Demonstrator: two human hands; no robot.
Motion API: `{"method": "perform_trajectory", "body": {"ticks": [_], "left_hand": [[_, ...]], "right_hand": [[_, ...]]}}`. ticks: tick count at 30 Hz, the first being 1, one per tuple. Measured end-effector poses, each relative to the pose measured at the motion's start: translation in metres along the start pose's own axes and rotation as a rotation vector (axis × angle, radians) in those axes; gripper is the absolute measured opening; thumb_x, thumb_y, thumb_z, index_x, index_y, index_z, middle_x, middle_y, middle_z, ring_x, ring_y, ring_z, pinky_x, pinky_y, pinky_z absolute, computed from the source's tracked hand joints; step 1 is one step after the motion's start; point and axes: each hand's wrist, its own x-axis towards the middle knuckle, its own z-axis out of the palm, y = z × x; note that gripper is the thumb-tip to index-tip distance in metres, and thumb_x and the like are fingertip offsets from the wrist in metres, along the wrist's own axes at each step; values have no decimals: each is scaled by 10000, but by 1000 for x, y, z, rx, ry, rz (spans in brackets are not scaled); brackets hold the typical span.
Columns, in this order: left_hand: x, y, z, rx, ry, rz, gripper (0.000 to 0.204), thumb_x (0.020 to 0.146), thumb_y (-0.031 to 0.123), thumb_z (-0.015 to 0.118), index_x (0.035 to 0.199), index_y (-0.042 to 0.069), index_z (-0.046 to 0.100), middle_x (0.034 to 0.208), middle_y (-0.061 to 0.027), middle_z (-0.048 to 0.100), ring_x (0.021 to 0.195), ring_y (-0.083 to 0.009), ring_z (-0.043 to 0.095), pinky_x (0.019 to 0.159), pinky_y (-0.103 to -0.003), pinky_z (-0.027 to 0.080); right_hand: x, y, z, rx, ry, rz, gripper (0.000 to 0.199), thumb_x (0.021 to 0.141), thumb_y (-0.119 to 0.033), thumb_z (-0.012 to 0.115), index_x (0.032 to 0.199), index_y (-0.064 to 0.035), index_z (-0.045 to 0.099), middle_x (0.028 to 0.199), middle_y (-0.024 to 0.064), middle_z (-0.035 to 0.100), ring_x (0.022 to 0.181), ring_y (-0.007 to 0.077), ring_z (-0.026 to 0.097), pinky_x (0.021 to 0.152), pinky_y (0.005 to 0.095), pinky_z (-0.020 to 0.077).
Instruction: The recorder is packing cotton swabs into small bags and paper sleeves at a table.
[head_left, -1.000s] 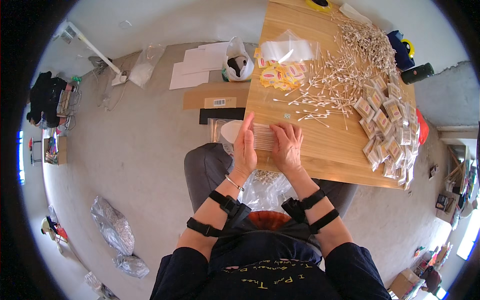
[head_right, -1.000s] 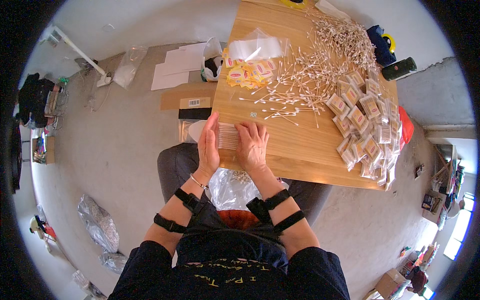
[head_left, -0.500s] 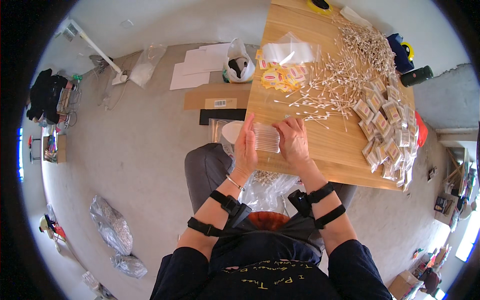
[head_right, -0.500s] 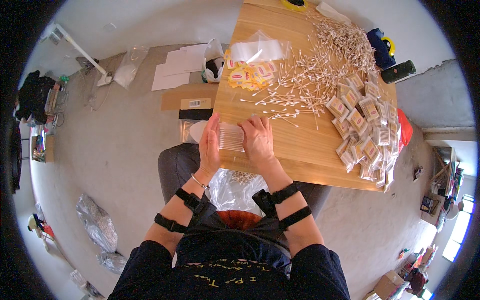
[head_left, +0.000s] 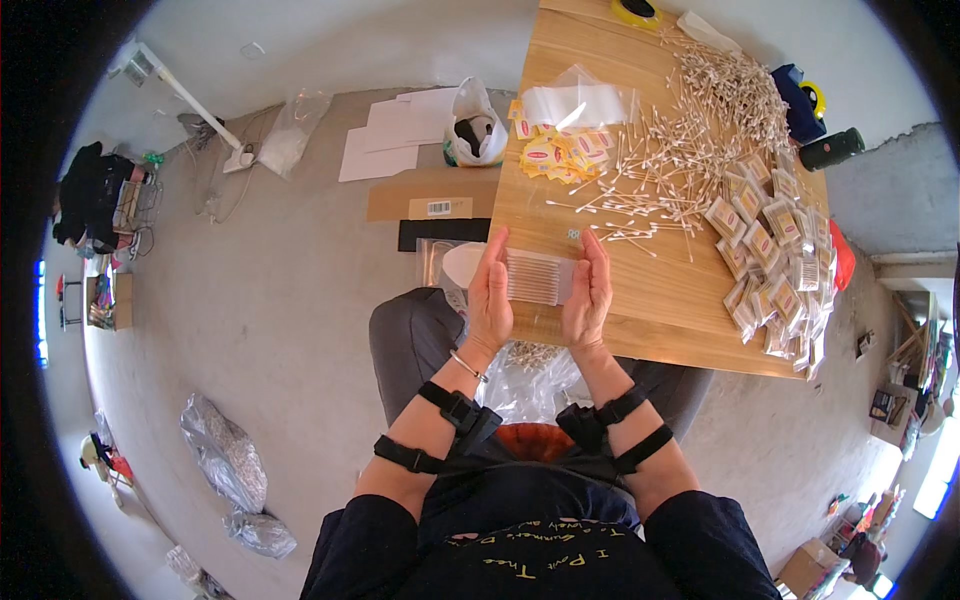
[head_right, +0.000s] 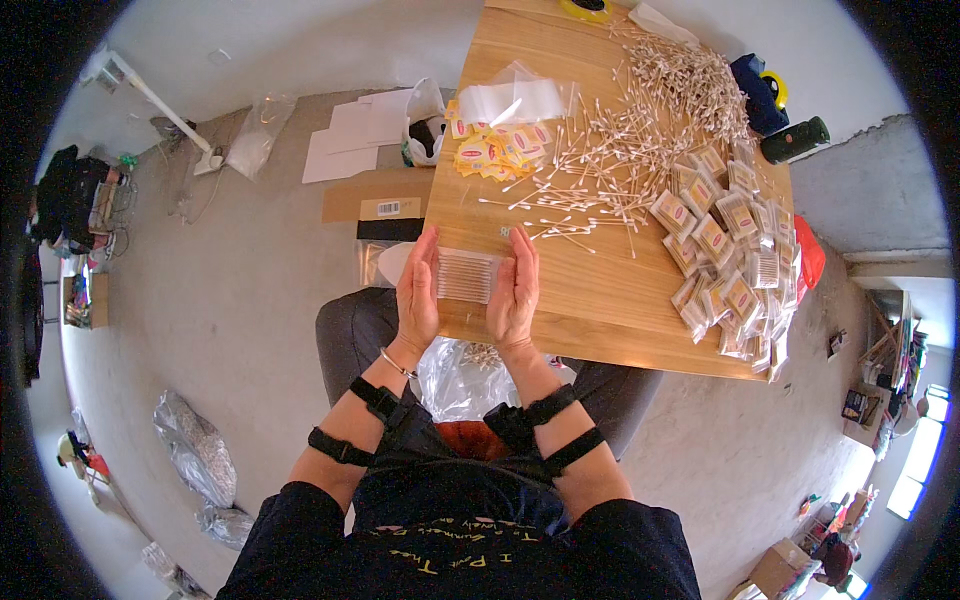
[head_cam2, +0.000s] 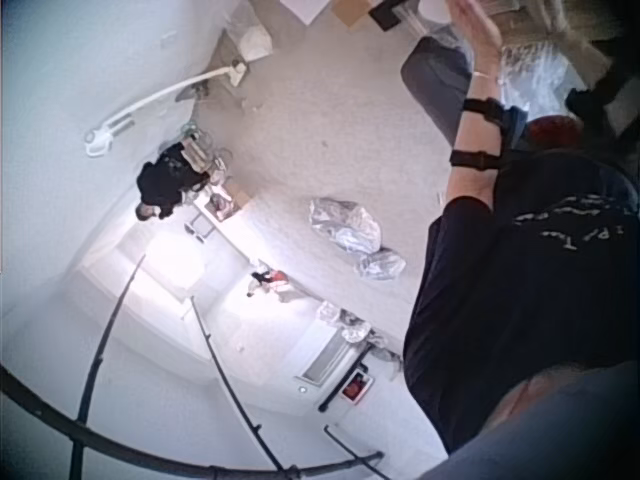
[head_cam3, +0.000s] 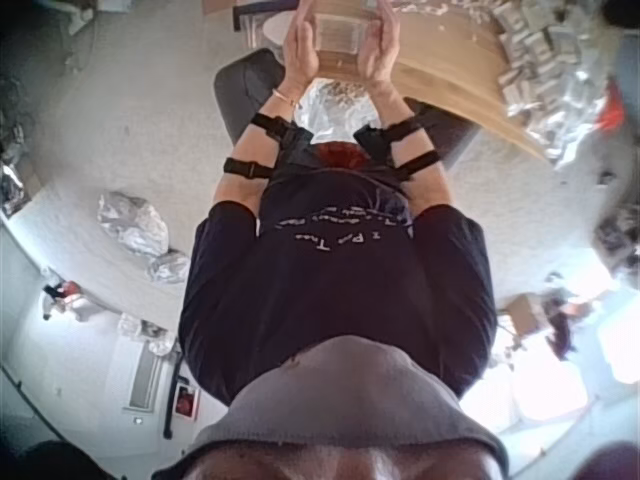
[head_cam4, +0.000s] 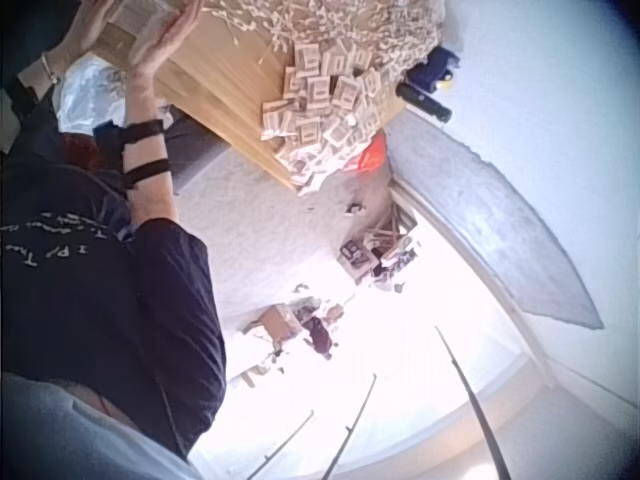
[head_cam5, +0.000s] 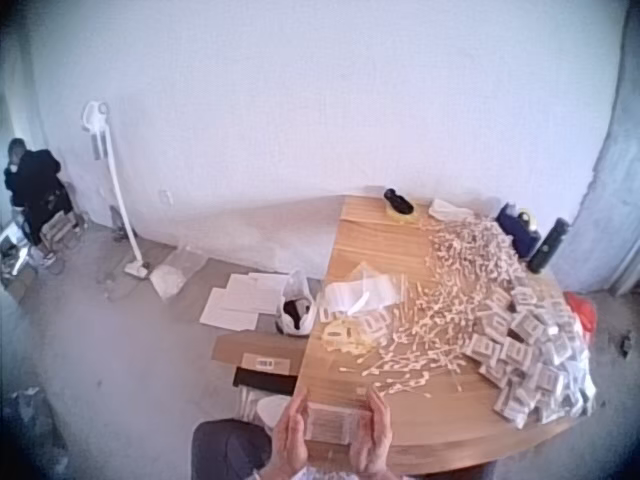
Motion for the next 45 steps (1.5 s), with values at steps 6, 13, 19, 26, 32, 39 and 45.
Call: {"method": "perform_trajectory", "body": {"ticks": [6, 13, 19, 26, 32, 39, 45], "left_hand": [[-2, 1, -4, 45, -4, -17, 577, 1049, 394, 339, 1429, -39, 377, 1432, -156, 446, 1319, -217, 410, 1103, -316, 296], [-2, 1, -4, 31, -15, -30, 575, 1050, 395, 334, 1423, -39, 388, 1429, -146, 454, 1312, -209, 418, 1100, -316, 303], [0, -3, -6, -28, 12, -23, 579, 1048, 398, 347, 1418, -45, 390, 1444, -159, 442, 1327, -222, 413, 1115, -330, 297], [-9, 20, -3, 32, 34, 2, 405, 1012, 220, 493, 1325, -37, 473, 1406, -158, 465, 1304, -200, 430, 1100, -338, 323], [-51, 45, -38, 320, -35, -174, 145, 920, 134, 648, 922, -10, 636, 770, -33, 659, 738, -69, 599, 659, -262, 505], [-101, 43, -52, 718, -503, -412, 207, 836, 119, 637, 1020, 25, 653, 701, -122, 652, 651, -238, 634, 602, -348, 481], [-110, 23, -61, 874, -758, 11, 285, 803, 127, 662, 1080, 61, 667, 876, -147, 676, 863, -348, 640, 725, -456, 507]], "right_hand": [[-4, -3, -1, -51, -80, -10, 450, 1005, -214, 454, 1383, 27, 420, 1428, 203, 409, 1360, 316, 345, 1132, 390, 262], [0, -11, -5, -123, -194, -44, 577, 1023, -318, 409, 1438, 69, 310, 1505, 241, 303, 1432, 345, 232, 1167, 419, 194], [-11, -21, -19, -702, -499, -236, 763, 970, -450, 466, 1454, 98, 246, 1540, 277, 202, 1461, 391, 135, 1190, 467, 130], [-19, -26, -16, -1064, -781, -312, 968, 874, -635, 478, 1452, 103, 236, 1549, 262, 182, 1469, 365, 115, 1198, 459, 75], [-18, -25, -16, -1084, -765, -330, 1019, 837, -674, 503, 1445, 105, 253, 1541, 260, 205, 1464, 359, 138, 1196, 462, 101], [-19, -24, -19, -1023, -713, -394, 1152, 734, -734, 582, 1445, 104, 239, 1532, 270, 210, 1459, 366, 150, 1192, 468, 122], [-18, -32, -15, -1050, -768, -336, 1282, 627, -773, 652, 1454, 101, 210, 1544, 256, 184, 1466, 350, 133, 1200, 454, 103]]}}
